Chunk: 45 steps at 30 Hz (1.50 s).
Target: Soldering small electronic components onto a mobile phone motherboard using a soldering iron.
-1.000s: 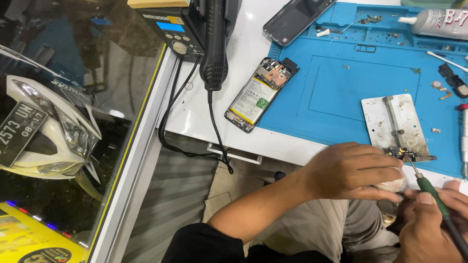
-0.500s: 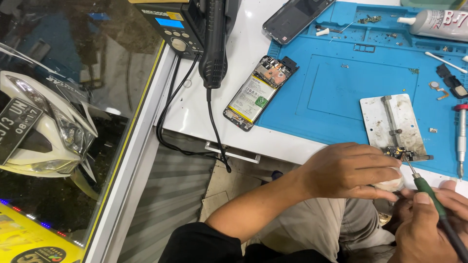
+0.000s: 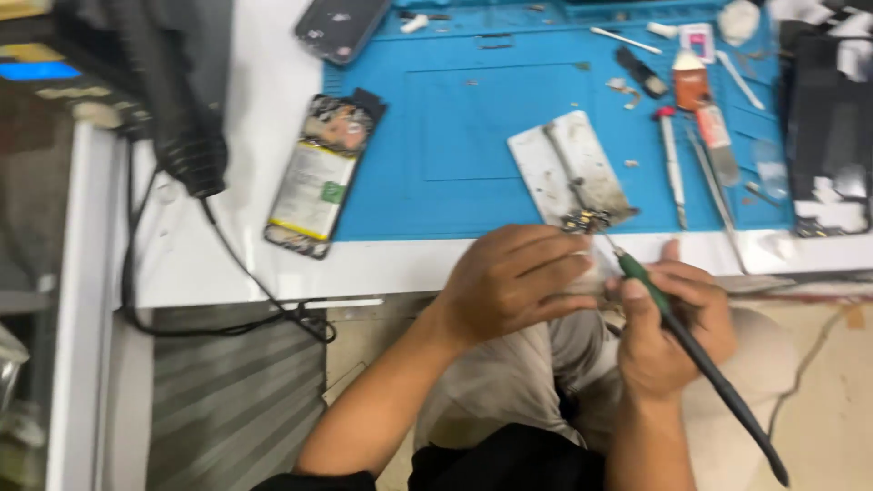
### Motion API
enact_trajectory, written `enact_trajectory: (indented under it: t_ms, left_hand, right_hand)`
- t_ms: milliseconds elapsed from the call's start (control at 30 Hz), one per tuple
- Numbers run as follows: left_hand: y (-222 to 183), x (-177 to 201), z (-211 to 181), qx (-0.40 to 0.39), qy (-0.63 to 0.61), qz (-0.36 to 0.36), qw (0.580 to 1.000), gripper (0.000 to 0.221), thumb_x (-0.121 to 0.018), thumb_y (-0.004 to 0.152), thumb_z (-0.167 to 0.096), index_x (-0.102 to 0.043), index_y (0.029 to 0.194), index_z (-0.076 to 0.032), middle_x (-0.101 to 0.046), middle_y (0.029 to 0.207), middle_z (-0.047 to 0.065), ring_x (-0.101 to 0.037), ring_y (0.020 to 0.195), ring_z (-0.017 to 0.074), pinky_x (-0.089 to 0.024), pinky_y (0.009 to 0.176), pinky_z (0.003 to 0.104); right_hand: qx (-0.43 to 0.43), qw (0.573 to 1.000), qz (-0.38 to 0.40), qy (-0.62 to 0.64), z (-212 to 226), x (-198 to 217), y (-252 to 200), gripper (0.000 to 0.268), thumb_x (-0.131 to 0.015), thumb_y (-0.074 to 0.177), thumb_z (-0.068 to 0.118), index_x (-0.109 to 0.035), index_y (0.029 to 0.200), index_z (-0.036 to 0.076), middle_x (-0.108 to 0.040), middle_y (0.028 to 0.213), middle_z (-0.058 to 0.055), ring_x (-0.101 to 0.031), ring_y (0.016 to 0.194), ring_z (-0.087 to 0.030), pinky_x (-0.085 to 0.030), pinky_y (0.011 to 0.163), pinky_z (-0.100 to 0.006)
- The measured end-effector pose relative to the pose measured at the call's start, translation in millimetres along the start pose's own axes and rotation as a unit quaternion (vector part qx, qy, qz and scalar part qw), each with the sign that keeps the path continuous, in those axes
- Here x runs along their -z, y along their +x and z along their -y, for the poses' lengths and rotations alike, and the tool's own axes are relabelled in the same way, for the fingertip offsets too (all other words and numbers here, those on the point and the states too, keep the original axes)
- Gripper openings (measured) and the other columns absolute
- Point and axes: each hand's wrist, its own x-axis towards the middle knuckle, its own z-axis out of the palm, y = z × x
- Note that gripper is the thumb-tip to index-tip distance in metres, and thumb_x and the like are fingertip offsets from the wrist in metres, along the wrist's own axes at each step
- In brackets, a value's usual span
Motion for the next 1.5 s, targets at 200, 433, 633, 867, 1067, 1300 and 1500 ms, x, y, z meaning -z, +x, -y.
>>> enact_trajectory:
  t_ms: [200,433,633,867,1067,1300,1500]
  left_hand:
    - [-4,-16,1,0.039,-0.010,-0.064,0.997,0.029,-0.081,0.092,-0.027,-0.073,0.109,-0.004,-0.074,0.116,0.014,-0.075,0.099,0.0339,-0.061,0.081,0.041]
    - [-1,-14,-2,0.045,-0.021,-0.068,0.996,0.028,-0.082,0.090,-0.023,-0.074,0.107,-0.002,-0.075,0.114,0.016,-0.075,0.097,0.0350,-0.062,0.080,0.042]
    - [-1,-13,-1,0.042,-0.018,-0.067,0.997,0.029,-0.083,0.090,-0.023,-0.074,0.108,-0.002,-0.075,0.114,0.015,-0.075,0.096,0.0342,-0.062,0.080,0.042]
    - [0,-12,-1,0.039,-0.023,-0.071,0.996,0.029,-0.084,0.088,-0.022,-0.074,0.107,-0.001,-0.075,0.113,0.016,-0.075,0.094,0.0344,-0.062,0.079,0.042]
    - [-2,-15,0,0.050,-0.022,-0.087,0.995,0.030,-0.084,0.088,-0.023,-0.074,0.106,-0.002,-0.076,0.111,0.015,-0.076,0.094,0.0342,-0.063,0.077,0.042]
    - [-2,-17,0,0.063,-0.012,-0.107,0.992,0.032,-0.084,0.088,-0.026,-0.073,0.105,-0.001,-0.076,0.109,0.016,-0.076,0.092,0.0344,-0.063,0.076,0.042]
    - [0,-18,0,0.072,-0.006,-0.117,0.991,0.031,-0.083,0.089,-0.025,-0.073,0.104,0.000,-0.076,0.107,0.016,-0.075,0.090,0.0344,-0.063,0.075,0.043]
  right_hand:
    - [0.010,0.999,-0.022,0.046,-19,4,2,0.026,-0.082,0.092,0.002,-0.061,0.093,-0.013,-0.066,0.095,-0.030,-0.075,0.073,-0.036,-0.062,0.075,-0.046]
    - [0.007,0.997,-0.021,0.073,-17,1,2,0.021,-0.077,0.094,0.000,-0.061,0.095,-0.014,-0.065,0.096,-0.030,-0.076,0.071,-0.036,-0.063,0.069,-0.043]
    - [0.003,0.996,-0.028,0.085,-16,0,2,0.022,-0.077,0.093,-0.002,-0.060,0.094,-0.015,-0.064,0.095,-0.031,-0.076,0.070,-0.037,-0.064,0.067,-0.043]
    - [0.004,0.995,-0.030,0.097,-16,0,2,0.021,-0.077,0.091,-0.002,-0.060,0.095,-0.015,-0.063,0.096,-0.030,-0.077,0.072,-0.036,-0.064,0.066,-0.042]
    - [0.009,0.996,-0.034,0.083,-18,0,1,0.022,-0.079,0.091,0.001,-0.062,0.093,-0.013,-0.065,0.095,-0.029,-0.077,0.070,-0.036,-0.064,0.064,-0.042]
    - [0.010,0.996,-0.033,0.078,-15,-3,1,0.021,-0.078,0.092,0.002,-0.062,0.093,-0.012,-0.066,0.095,-0.029,-0.077,0.070,-0.035,-0.064,0.064,-0.042]
    - [0.013,0.997,-0.032,0.073,-13,-6,3,0.021,-0.079,0.092,0.003,-0.063,0.093,-0.011,-0.066,0.094,-0.028,-0.077,0.070,-0.034,-0.064,0.064,-0.041]
